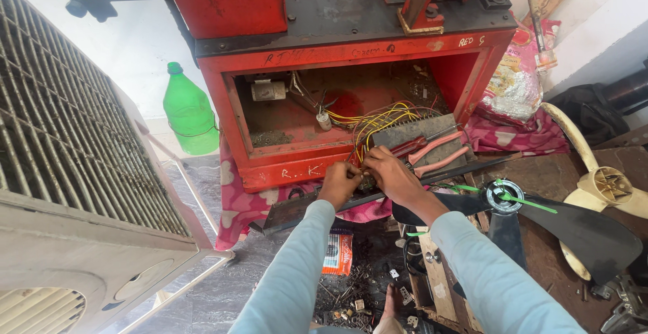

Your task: The person repairs the wiring inside a red machine, handling yellow wires and a terminal block inside the machine's open compartment. They use a red-handled screwdriver to work on components, pick small fasteners from a pile of screws and parts on the floor, and return to tighten and adjust the wiring.

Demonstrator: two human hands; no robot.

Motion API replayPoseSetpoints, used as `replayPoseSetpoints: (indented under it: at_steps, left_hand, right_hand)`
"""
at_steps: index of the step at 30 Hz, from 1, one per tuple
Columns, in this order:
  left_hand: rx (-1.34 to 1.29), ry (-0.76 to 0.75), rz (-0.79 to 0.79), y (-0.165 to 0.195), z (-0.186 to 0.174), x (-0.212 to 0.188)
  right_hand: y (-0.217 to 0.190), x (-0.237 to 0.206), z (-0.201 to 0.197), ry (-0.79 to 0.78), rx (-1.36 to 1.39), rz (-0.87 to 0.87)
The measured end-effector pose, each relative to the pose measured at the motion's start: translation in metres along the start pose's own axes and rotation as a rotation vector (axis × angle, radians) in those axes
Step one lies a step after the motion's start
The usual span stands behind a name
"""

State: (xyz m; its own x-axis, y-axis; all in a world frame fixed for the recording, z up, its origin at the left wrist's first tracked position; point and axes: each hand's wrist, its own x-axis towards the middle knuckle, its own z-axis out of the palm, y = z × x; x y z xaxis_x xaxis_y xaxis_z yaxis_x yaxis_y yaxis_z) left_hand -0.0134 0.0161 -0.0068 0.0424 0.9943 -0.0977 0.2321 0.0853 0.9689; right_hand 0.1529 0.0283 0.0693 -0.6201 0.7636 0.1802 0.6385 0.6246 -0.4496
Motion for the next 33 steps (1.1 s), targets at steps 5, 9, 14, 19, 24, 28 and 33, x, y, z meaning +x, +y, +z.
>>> replayPoseSetpoints:
  at_steps: [5,9,14,19,24,28,33]
  left_hand:
    - [0.101,0.051,0.058,0.0002,0.0026,-0.0007]
    - [0.067,0.047,0.051,-0.0033,0.0006,-0.0004]
    - [0.137,0.026,0.05,-0.0043,0.0035,0.0009]
    - [0.255,0.026,0.14,-0.0048,0.0076,0.0007]
    - [0.194,0.05,0.088,-0.0052,0.0061,-0.0008]
    - [0.07,0.019,0.019,-0.005,0.0068,0.0007]
    - [-0.032,0.017,-0.011,-0.0046,0.0076,0.0013]
  right_hand:
    - [-0.0007,0.0006,-0.0012,-0.036,0.006,0.041]
    - [-0.0011,0.0008,-0.0019,-0.034,0.013,0.025]
    - [-0.0013,0.0004,-0.0022,-0.036,0.008,0.003]
    - [-0.0011,0.0003,-0.0022,-0.036,-0.003,-0.013]
    - [-0.0009,0.0006,-0.0004,-0.037,-0.019,0.014]
    - [-0.0013,-0.0007,0.0011,0.015,-0.018,0.006]
    - [-0.0026,-0.0026,0.0025,0.035,-0.002,0.053]
